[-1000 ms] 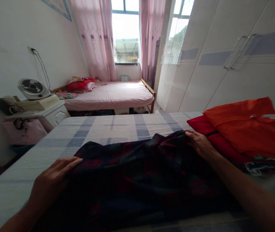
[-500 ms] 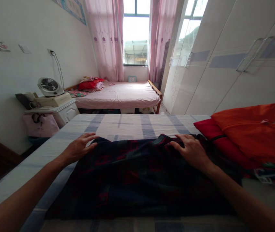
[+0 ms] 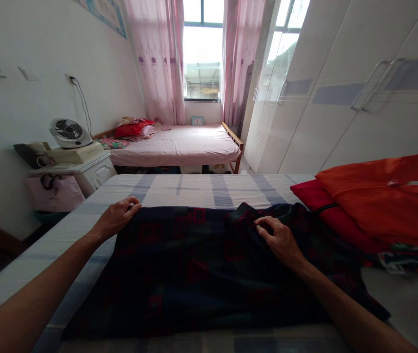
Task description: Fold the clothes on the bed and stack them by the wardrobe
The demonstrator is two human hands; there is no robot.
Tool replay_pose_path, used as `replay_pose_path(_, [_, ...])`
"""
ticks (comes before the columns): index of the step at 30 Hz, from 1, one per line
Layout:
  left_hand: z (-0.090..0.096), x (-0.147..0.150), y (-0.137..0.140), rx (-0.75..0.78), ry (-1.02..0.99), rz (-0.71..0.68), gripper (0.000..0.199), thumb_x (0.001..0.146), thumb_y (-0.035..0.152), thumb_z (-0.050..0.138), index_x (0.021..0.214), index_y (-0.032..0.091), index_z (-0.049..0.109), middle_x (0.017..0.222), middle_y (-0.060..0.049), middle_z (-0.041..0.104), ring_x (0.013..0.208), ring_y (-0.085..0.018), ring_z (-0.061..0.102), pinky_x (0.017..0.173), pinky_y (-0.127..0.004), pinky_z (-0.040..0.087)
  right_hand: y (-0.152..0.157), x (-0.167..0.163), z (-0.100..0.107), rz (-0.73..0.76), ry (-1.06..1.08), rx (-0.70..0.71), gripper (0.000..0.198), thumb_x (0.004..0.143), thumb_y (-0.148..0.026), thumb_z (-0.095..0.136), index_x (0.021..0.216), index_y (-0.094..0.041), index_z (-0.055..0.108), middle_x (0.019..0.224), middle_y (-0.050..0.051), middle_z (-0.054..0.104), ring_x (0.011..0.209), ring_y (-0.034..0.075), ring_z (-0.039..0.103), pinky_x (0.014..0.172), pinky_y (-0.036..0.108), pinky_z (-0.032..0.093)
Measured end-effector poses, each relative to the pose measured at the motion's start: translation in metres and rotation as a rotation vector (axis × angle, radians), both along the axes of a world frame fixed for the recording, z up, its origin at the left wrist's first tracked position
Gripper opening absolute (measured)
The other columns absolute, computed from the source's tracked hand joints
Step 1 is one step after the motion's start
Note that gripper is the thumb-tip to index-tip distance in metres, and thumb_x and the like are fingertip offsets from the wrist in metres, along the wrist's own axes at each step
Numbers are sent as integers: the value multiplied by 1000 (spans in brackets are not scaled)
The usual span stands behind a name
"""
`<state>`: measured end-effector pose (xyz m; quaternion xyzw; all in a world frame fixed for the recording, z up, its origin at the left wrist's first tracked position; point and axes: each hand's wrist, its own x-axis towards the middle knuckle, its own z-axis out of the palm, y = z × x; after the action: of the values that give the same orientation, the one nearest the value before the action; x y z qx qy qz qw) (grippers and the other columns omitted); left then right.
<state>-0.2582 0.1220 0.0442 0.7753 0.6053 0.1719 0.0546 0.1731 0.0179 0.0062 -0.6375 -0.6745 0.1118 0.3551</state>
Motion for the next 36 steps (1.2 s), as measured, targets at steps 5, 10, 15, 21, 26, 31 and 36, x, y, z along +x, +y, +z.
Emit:
replay_pose_path(5, [-8, 8, -12, 65, 45, 42, 46, 91, 45, 33, 116, 12, 52, 86, -5, 65, 79, -21, 63, 73, -31, 46, -23, 13, 23, 189, -94, 12, 23, 91, -31, 39, 99, -26, 60, 111, 2, 62, 110, 19, 53, 96, 34, 39])
replay_pose_path(10, [-17, 23, -54, 39, 132, -398, 51, 79, 53, 56, 124, 28, 51, 130, -6, 52, 111, -25, 56, 91, -34, 46, -8, 68, 18, -28, -435, 92, 42, 82, -17, 45, 122, -24, 52, 129, 6, 52, 121, 24, 45, 99, 42, 35])
replay_pose_path(15, [-33, 26, -77, 81, 228, -433, 28, 89, 34, 42, 105, 25, 64, 105, -6, 63, 84, -18, 64, 68, -26, 52, 20, 94, 7, 12, -636, 148, 25, 79, -16, 48, 97, -20, 64, 118, 8, 60, 118, 26, 47, 97, 40, 34])
replay_pose_path(21, [-21, 20, -78, -60, 168, -402, 33, 78, 15, 41, 98, 25, 66, 105, -4, 64, 85, -18, 63, 71, -25, 50, 9, 110, 4, -50, -608, 48, 20, 76, -12, 47, 82, -20, 65, 94, 5, 66, 98, 22, 57, 85, 34, 38])
replay_pose_path(26, [12, 62, -68, -272, -79, -340, 27, 83, 33, 43, 89, 23, 68, 94, -2, 68, 79, -18, 63, 71, -26, 48, -7, 111, -19, -100, -577, 97, 26, 76, -7, 44, 86, -19, 64, 100, 7, 66, 107, 22, 54, 89, 35, 37])
replay_pose_path(31, [15, 155, -45, -257, -315, -342, 42, 82, 47, 45, 104, 19, 67, 101, -6, 70, 91, -23, 64, 84, -31, 47, -12, 97, -26, -52, -583, 246, 46, 75, -2, 39, 115, -17, 56, 133, 9, 50, 123, 23, 44, 98, 39, 33])
replay_pose_path(36, [-12, 233, -22, -268, -403, -349, 52, 73, 44, 59, 113, 11, 63, 105, -12, 70, 95, -26, 64, 82, -32, 49, -11, 101, -28, 34, -485, 79, 39, 75, -1, 35, 102, -17, 60, 111, 8, 64, 108, 20, 55, 93, 36, 37])
